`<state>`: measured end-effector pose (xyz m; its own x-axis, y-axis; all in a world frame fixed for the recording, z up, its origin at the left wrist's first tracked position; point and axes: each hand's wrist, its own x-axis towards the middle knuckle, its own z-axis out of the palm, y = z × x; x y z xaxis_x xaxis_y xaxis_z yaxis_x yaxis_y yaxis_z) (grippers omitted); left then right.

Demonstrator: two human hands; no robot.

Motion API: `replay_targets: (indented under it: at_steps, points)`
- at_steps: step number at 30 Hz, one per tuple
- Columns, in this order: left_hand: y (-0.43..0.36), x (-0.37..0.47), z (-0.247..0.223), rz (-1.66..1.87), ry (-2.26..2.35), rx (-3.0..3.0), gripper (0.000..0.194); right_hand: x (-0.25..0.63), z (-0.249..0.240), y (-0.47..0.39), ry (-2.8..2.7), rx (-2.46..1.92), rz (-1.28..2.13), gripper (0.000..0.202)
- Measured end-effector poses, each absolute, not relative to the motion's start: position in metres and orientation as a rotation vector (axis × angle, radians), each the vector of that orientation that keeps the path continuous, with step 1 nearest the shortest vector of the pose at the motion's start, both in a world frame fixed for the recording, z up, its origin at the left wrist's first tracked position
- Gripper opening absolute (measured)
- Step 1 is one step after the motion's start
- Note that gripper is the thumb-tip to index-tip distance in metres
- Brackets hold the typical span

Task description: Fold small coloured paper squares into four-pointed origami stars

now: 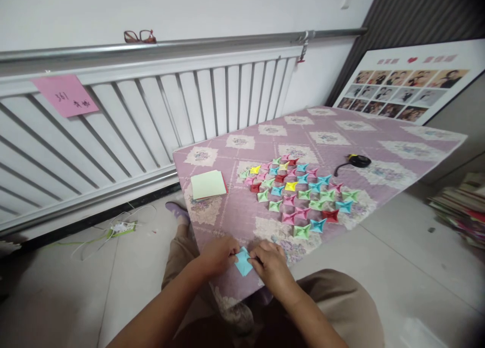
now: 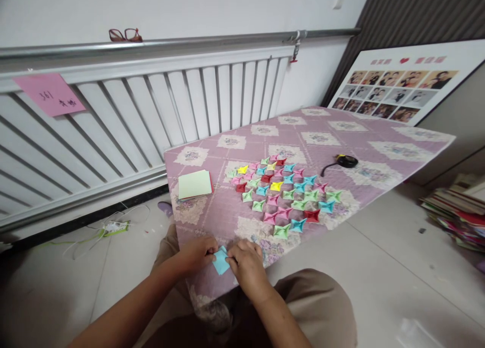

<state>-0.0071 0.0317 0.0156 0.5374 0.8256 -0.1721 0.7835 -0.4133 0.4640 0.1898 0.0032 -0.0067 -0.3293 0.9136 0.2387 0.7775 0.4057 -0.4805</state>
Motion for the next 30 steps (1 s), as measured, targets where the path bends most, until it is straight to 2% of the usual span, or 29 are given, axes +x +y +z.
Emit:
replay_targets:
  at_steps: [5,13,21,30]
  points:
    - [0.025,-0.008,0.017,0.119,1.279,2.356,0.006,0.189,-0.012,0.0,-2.286,-1.306,0.196,0.015]
    - [0.01,-0.01,0.006,0.06,1.324,2.492,0.018,0.19,-0.012,-0.002,-2.403,-1.178,0.021,0.03]
    - [-0.001,-0.013,0.005,0.077,1.289,2.672,0.024,0.193,-0.006,-0.006,-2.498,-1.11,-0.015,0.027]
    - [-0.003,-0.017,-0.004,0.109,1.222,2.848,0.016,0.193,0.001,-0.009,-2.602,-1.121,-0.031,0.019]
